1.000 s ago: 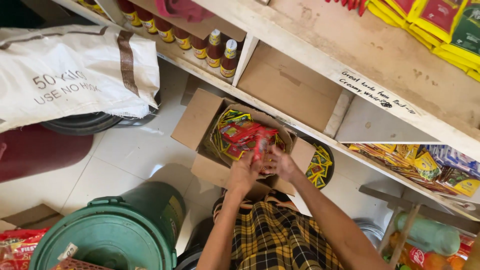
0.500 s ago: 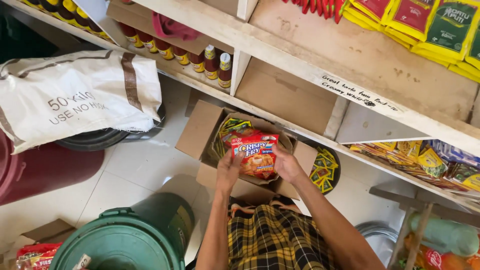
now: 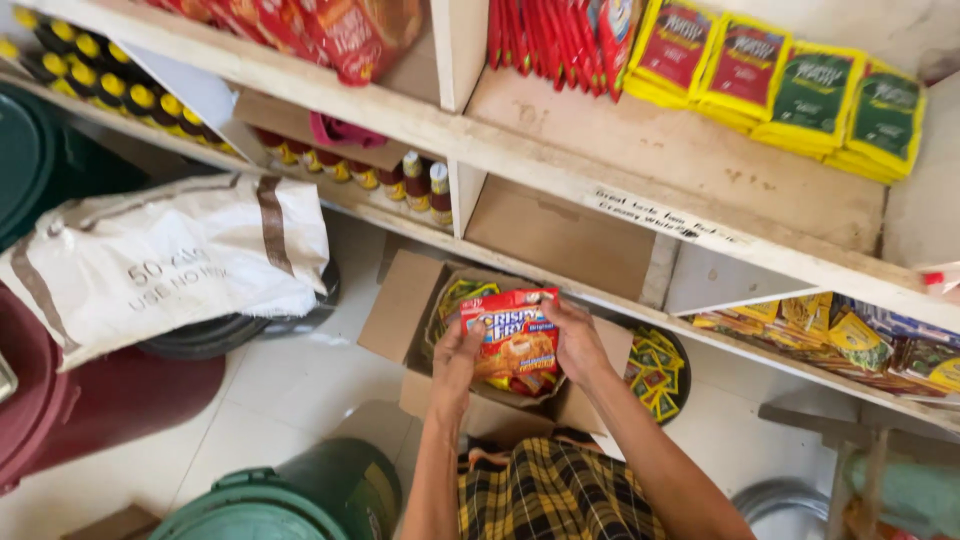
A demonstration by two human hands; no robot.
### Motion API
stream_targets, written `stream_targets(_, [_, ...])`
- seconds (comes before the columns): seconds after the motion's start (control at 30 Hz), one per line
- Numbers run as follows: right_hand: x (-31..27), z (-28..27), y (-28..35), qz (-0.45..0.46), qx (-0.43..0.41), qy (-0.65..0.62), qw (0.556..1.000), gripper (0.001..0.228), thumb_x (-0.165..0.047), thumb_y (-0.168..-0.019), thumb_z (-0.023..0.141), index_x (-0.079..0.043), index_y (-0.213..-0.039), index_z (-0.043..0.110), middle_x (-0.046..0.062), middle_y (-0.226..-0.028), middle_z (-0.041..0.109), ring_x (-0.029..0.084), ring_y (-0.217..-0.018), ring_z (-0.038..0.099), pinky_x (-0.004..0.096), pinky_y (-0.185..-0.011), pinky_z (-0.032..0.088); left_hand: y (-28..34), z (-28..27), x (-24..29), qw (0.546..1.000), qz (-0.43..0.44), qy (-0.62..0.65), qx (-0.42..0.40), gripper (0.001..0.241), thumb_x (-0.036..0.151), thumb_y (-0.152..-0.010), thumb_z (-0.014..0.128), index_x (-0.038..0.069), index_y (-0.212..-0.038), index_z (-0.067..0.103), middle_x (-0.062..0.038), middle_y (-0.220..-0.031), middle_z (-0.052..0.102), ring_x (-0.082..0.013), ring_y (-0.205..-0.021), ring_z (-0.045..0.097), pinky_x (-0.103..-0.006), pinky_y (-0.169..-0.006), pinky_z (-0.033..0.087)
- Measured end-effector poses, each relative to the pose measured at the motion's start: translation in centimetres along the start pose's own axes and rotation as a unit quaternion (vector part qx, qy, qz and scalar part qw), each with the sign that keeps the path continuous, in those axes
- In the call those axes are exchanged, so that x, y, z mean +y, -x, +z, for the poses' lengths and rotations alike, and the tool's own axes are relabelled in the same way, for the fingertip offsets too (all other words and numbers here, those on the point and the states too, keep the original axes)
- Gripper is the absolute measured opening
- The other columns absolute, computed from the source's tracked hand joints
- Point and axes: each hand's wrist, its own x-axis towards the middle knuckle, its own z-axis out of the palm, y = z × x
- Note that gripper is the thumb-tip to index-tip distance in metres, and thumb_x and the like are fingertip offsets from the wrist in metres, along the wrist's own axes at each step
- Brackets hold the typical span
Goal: Stocking and arranging seasoning packets from a box onto wooden grocery shelves.
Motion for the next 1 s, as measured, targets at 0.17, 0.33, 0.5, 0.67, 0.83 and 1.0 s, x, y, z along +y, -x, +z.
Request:
stream_targets(0.17, [-2.7, 3.0, 2.2, -0.054, -0.071, 0.018, 0.996, 0.038, -0.023, -0.093, 0.072, 0.000, -0.122, 0.068, 0.011, -0.117, 0.074, 0.021, -0.106, 0.069, 0.040, -0.098, 0.055, 1.8, 3.3, 5.8, 0.998, 0.060, -0.013, -0.013, 0.029, 0.025, -0.102, 0.063, 0.002, -0.118, 0.071, -0.004, -0.106, 0.076, -0.0095, -0.093, 0.068, -0.0283, -0.086, 0.056])
stream_targets(0.33, [-4.6, 3.5, 2.9, -0.104, -0.150, 0.142, 0.973, 0.037, -0.018, -0.095, 0.073, -0.004, -0.129, 0.068, 0.004, -0.118, 0.073, 0.014, -0.106, 0.066, 0.032, -0.094, 0.057, 1.1, 3.6, 7.1, 0.995, 0.093, 0.019, -0.026, 0.030, 0.025, -0.102, 0.062, 0.001, -0.118, 0.071, -0.006, -0.105, 0.075, -0.0123, -0.090, 0.068, -0.0312, -0.084, 0.056])
stream_targets(0.5, [-10.2, 6.6, 6.0, -0.046, -0.129, 0.188, 0.973, 0.040, -0.023, -0.093, 0.069, -0.014, -0.132, 0.065, 0.001, -0.105, 0.073, 0.009, -0.079, 0.063, 0.024, -0.048, 0.047, 1.3, 2.4, 8.3, 0.951, 0.190, -0.238, -0.061, 0.041, 0.007, -0.097, 0.058, 0.004, -0.138, 0.054, -0.005, -0.125, 0.068, -0.0104, -0.113, 0.062, -0.0288, -0.099, 0.048])
stream_targets(0.67, [-13.3, 6.2, 4.9, -0.204, -0.149, 0.158, 0.955, 0.033, -0.015, -0.094, 0.073, -0.006, -0.122, 0.060, 0.004, -0.107, 0.071, 0.013, -0.083, 0.068, 0.029, -0.063, 0.058, 1.7, 5.7, 12.9, 0.971, 0.117, -0.184, -0.096, 0.052, 0.006, -0.093, 0.060, 0.013, -0.144, 0.049, 0.001, -0.122, 0.070, -0.0074, -0.106, 0.064, -0.0258, -0.082, 0.051])
stream_targets(0.83, [-15.7, 8.4, 3.6, -0.377, -0.024, 0.207, 0.902, 0.027, -0.011, -0.097, 0.074, -0.003, -0.119, 0.060, 0.004, -0.105, 0.068, 0.010, -0.090, 0.066, 0.027, -0.070, 0.058, 0.7, 10.5, 17.1, 0.971, 0.154, -0.177, -0.034, 0.045, 0.006, -0.094, 0.063, 0.012, -0.137, 0.058, -0.001, -0.117, 0.073, -0.0093, -0.095, 0.067, -0.0238, -0.064, 0.053])
stream_targets(1.0, [-19.9, 13.2, 4.6, -0.446, -0.031, 0.382, 0.809, 0.035, -0.012, -0.091, 0.075, -0.005, -0.124, 0.067, 0.004, -0.097, 0.075, 0.007, -0.082, 0.069, 0.025, -0.072, 0.058, -1.4, 14.4, 20.7, 0.936, 0.316, -0.106, -0.114, 0.038, -0.003, -0.096, 0.056, 0.006, -0.133, 0.058, -0.004, -0.120, 0.071, -0.0101, -0.108, 0.066, -0.0257, -0.094, 0.054])
